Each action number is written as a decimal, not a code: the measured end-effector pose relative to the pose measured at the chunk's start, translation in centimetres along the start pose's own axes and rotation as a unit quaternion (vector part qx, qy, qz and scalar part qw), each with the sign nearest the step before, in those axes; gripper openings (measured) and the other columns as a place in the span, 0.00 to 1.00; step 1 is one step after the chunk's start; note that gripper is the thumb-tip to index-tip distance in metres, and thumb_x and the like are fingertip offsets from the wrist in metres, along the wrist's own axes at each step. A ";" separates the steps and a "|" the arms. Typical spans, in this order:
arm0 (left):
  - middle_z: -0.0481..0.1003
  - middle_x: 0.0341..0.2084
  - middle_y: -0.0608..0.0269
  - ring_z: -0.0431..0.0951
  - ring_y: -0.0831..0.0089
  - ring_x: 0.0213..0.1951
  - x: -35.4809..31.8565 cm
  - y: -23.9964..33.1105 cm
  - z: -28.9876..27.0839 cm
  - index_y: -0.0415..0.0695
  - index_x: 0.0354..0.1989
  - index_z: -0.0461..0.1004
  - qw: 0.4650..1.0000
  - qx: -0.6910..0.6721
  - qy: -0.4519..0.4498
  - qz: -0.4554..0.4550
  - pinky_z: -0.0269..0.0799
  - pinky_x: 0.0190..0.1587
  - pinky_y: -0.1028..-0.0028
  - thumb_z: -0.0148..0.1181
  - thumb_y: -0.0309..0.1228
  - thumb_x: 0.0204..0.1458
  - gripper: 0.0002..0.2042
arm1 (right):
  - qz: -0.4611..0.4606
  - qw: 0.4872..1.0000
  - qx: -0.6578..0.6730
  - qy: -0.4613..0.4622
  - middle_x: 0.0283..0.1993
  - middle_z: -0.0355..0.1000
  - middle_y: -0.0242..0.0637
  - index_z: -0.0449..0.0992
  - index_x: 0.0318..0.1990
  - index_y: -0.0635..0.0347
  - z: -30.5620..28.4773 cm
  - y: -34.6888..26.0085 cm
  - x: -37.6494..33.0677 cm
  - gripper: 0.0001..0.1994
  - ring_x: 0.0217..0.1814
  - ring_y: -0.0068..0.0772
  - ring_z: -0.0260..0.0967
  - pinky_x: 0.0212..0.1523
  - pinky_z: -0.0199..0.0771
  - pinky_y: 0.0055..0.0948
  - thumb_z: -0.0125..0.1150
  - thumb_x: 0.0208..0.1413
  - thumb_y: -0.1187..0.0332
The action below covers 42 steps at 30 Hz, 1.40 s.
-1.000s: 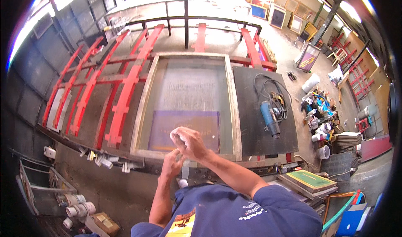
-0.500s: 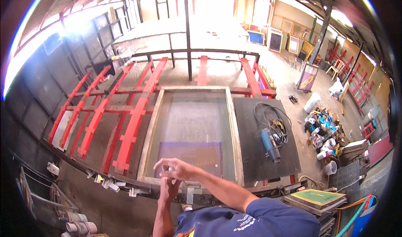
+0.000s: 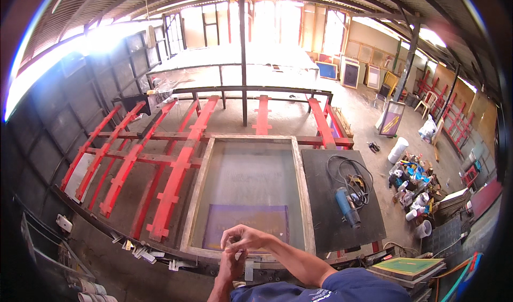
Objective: The person assembles screen printing frames by placing mesh screens into wooden frames and securing them with a screwdriver. They repeatedly pick up screens from a stack, position them on a workbench, and tighten the clamps to hold the mesh in place.
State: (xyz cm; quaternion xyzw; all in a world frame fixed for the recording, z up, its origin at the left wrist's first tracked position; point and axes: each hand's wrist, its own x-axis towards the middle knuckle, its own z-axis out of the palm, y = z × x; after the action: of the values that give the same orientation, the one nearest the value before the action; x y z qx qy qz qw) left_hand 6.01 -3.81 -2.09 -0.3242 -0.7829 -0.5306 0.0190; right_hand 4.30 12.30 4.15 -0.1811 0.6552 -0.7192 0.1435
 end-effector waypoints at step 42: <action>0.79 0.29 0.59 0.78 0.75 0.33 1.0 0.5 0.9 0.39 0.35 0.74 0.987 -0.113 0.052 -0.100 0.74 0.37 0.70 0.72 0.25 0.46 0.12 | -0.204 0.867 -0.304 0.336 0.38 0.75 0.38 0.79 0.52 0.55 4.2 2.0 -4.4 0.20 0.42 0.37 0.74 0.44 0.79 0.31 0.73 0.52 0.62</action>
State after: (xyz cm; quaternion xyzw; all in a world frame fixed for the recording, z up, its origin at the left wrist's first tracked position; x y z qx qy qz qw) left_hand 5.72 -2.44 -1.69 -0.2162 -0.7441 -0.6314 -0.0302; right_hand 10.03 10.33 2.18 -0.0928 0.7986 -0.5147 -0.2980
